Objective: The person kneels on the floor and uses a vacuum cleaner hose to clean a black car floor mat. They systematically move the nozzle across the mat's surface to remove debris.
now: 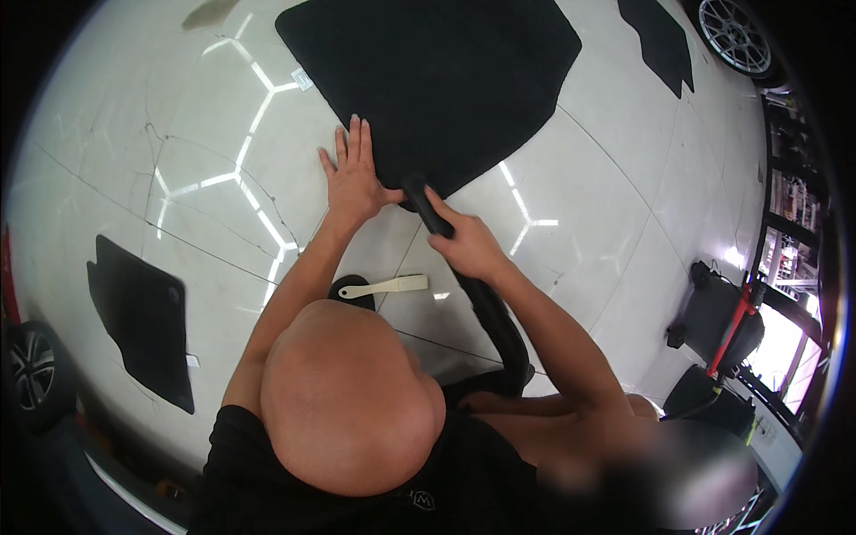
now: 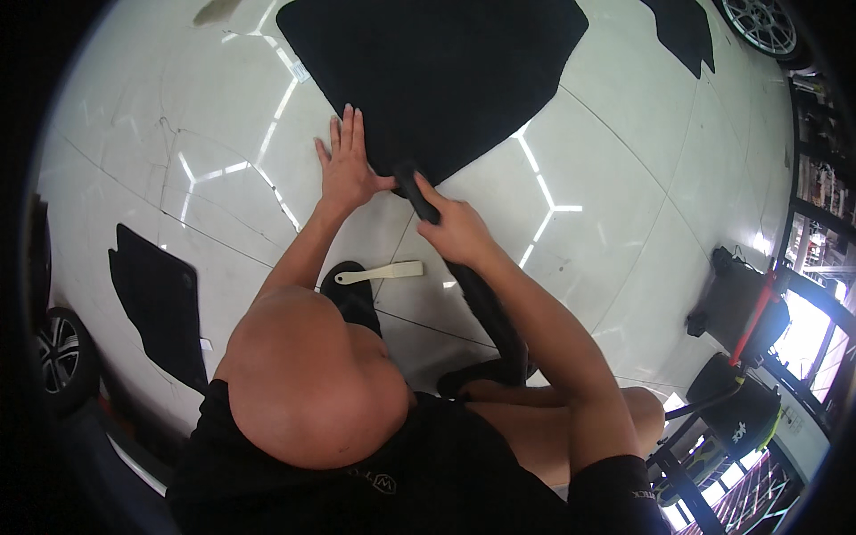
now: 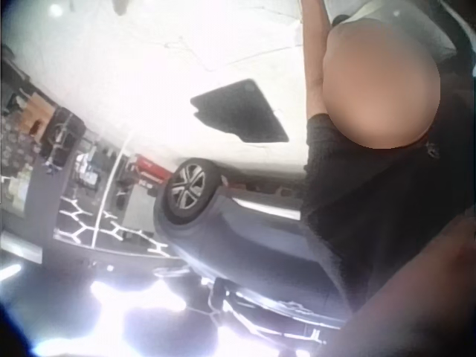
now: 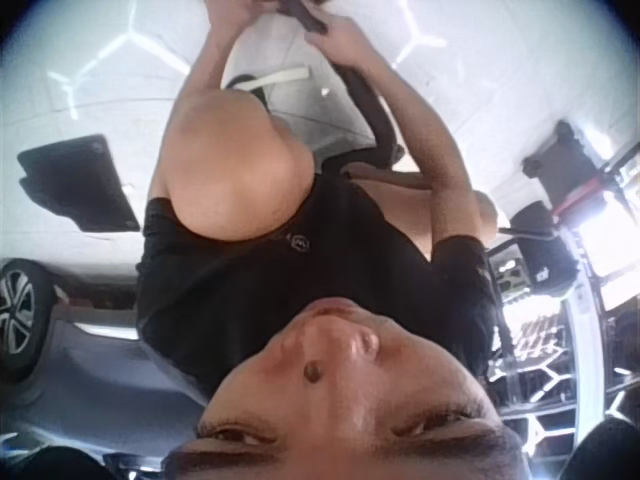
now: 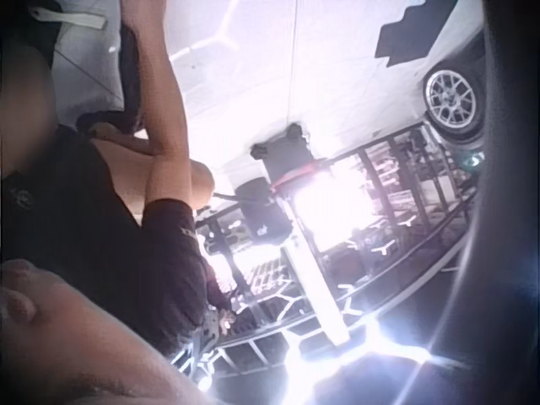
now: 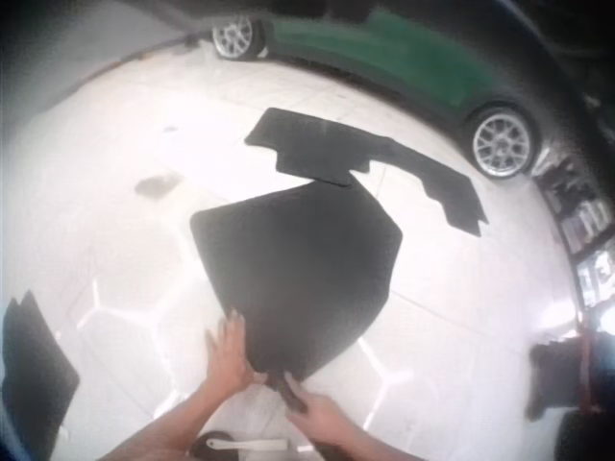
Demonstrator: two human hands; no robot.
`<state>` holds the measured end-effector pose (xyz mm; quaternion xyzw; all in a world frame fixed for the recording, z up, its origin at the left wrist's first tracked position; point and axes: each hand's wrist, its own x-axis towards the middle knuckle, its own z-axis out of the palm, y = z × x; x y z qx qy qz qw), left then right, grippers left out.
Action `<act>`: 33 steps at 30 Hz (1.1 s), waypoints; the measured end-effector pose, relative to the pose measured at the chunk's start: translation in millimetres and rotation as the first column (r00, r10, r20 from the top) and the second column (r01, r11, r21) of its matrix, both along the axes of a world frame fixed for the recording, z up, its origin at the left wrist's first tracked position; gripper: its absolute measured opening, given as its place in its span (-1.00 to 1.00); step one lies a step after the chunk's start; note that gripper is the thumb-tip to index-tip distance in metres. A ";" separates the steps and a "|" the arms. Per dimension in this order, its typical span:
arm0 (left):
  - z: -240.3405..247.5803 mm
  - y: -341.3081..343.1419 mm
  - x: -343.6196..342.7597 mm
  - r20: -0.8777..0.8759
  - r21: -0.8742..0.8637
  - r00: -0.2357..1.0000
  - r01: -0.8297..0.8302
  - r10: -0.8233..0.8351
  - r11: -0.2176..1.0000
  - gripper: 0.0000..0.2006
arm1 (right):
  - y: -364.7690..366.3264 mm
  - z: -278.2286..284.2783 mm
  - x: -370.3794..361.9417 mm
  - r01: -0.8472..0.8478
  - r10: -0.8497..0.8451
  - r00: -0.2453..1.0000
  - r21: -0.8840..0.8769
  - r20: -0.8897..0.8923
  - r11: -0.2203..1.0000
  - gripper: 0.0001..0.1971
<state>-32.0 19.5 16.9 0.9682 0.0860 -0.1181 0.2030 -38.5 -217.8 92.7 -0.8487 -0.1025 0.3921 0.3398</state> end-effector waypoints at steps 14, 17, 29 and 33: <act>-0.2 -3.6 3.4 0.001 -0.034 1.000 0.013 -0.013 0.999 0.60 | -51.6 1.0 37.8 0.622 -0.417 0.743 0.310 -0.524 0.719 -0.14; -1.1 -8.9 7.9 0.032 -0.061 0.999 0.017 -0.015 0.998 0.59 | -40.3 -30.0 30.8 0.453 -0.454 0.888 0.287 -0.068 0.844 -0.17; -41.0 14.9 -11.4 0.136 0.093 0.991 -0.002 -0.010 0.996 0.59 | 44.5 -24.2 9.0 0.138 -0.124 0.990 0.298 -0.066 0.944 -0.17; -12.3 -7.6 -0.5 0.081 -0.086 0.996 0.032 -0.025 0.996 0.56 | 12.3 -35.2 58.4 0.476 -0.494 0.868 0.373 -0.052 0.797 -0.19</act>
